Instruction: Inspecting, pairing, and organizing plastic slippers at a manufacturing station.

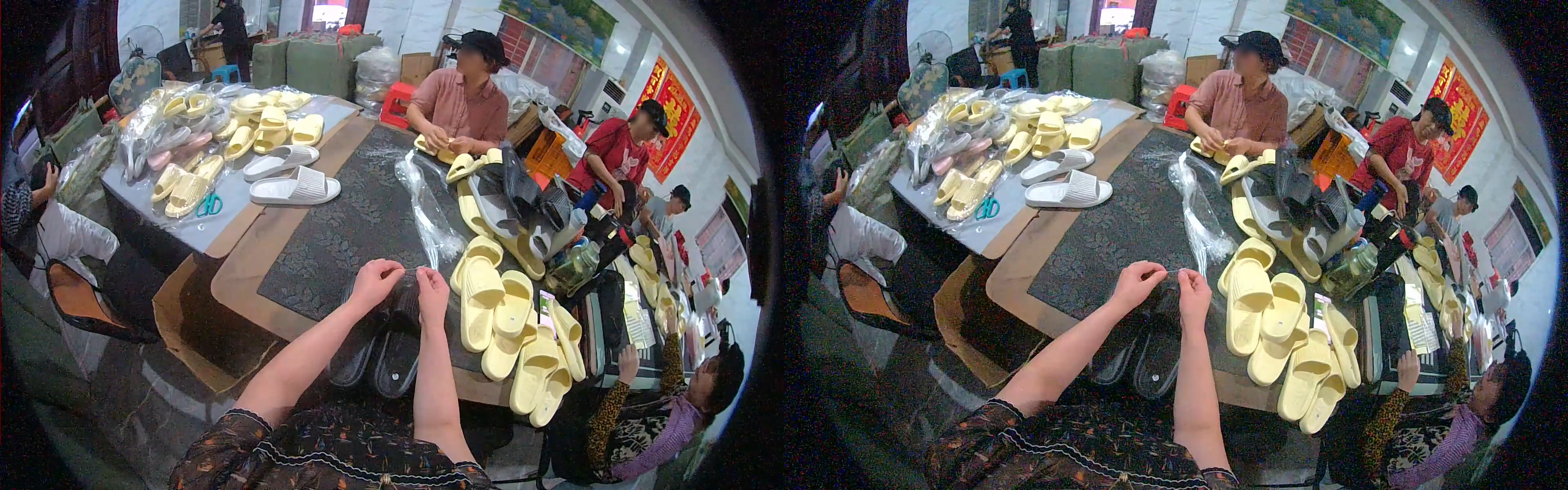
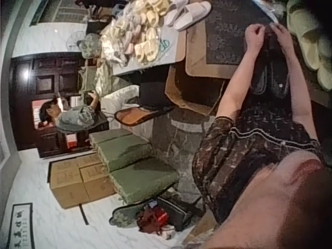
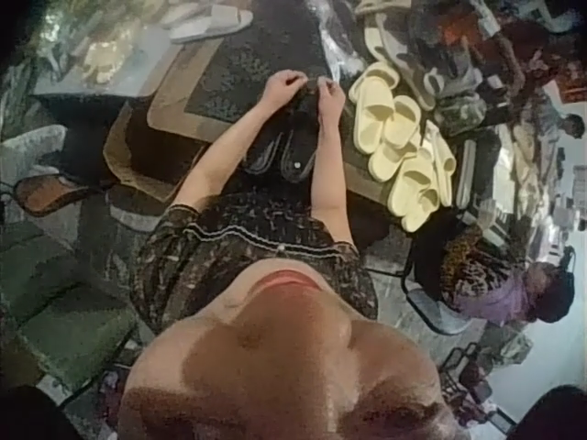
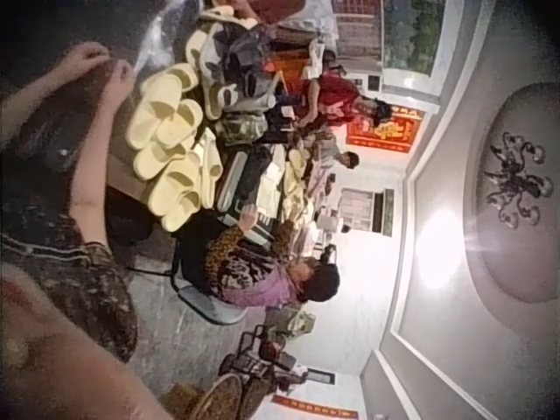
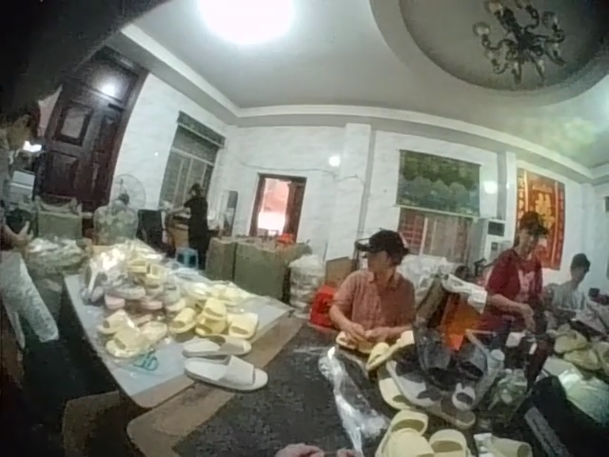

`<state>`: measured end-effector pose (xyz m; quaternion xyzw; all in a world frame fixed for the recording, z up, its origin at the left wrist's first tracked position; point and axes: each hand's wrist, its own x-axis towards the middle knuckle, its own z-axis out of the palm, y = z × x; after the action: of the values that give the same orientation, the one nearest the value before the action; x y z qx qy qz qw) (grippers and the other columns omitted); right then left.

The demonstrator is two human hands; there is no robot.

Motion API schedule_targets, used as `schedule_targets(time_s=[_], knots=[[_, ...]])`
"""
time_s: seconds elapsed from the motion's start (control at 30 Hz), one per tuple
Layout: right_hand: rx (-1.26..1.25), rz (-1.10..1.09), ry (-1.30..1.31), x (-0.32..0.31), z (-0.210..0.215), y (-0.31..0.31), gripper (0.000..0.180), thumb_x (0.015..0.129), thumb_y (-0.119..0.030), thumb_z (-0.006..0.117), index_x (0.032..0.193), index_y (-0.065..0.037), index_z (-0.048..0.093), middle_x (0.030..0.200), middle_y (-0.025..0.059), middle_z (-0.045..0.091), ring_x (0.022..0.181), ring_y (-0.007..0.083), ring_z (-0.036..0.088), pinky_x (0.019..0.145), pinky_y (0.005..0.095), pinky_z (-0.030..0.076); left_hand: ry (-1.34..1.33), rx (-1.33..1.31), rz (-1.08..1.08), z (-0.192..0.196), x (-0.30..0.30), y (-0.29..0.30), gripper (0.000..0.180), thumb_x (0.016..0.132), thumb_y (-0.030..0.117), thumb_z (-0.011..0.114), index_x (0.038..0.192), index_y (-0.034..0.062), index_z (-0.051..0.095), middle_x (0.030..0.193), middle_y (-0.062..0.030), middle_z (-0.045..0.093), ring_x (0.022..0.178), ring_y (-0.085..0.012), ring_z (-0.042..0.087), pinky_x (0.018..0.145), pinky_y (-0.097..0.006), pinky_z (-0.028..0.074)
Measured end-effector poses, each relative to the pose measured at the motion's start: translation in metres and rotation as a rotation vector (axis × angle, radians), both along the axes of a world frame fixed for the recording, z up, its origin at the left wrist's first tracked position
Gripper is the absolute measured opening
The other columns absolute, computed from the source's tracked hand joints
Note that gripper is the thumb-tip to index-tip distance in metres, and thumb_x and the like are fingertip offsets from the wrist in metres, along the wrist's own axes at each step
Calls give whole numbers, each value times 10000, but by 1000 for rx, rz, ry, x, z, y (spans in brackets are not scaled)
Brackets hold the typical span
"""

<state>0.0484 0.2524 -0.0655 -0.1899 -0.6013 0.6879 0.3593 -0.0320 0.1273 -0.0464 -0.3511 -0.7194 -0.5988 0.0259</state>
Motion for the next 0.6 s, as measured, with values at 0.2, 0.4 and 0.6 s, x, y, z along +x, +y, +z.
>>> schedule_targets(time_s=[0.2,0.4,0.6], knots=[[56,73,-20,2,5,-5,155,881,-108,640,969,18,655,886,16,643,784,62,561,717,198,444,119,-212,-33,0,1,-1,194,809,253,652,873,76,699,753,-84,617,780,-270,587,708,-373,462],[24,68,10,3,10,-7,141,874,-110,653,940,14,662,861,14,642,779,67,558,721,208,444,134,-209,-37,0,-1,-1,194,801,230,663,851,45,690,798,-91,635,805,-280,598,729,-373,467],[-81,-11,-24,5,16,-7,148,858,-122,672,932,5,662,816,-4,625,723,49,524,668,198,417,-12,3,14,-2,-5,0,201,808,236,663,863,45,691,837,-95,648,817,-278,605,754,-369,474]])
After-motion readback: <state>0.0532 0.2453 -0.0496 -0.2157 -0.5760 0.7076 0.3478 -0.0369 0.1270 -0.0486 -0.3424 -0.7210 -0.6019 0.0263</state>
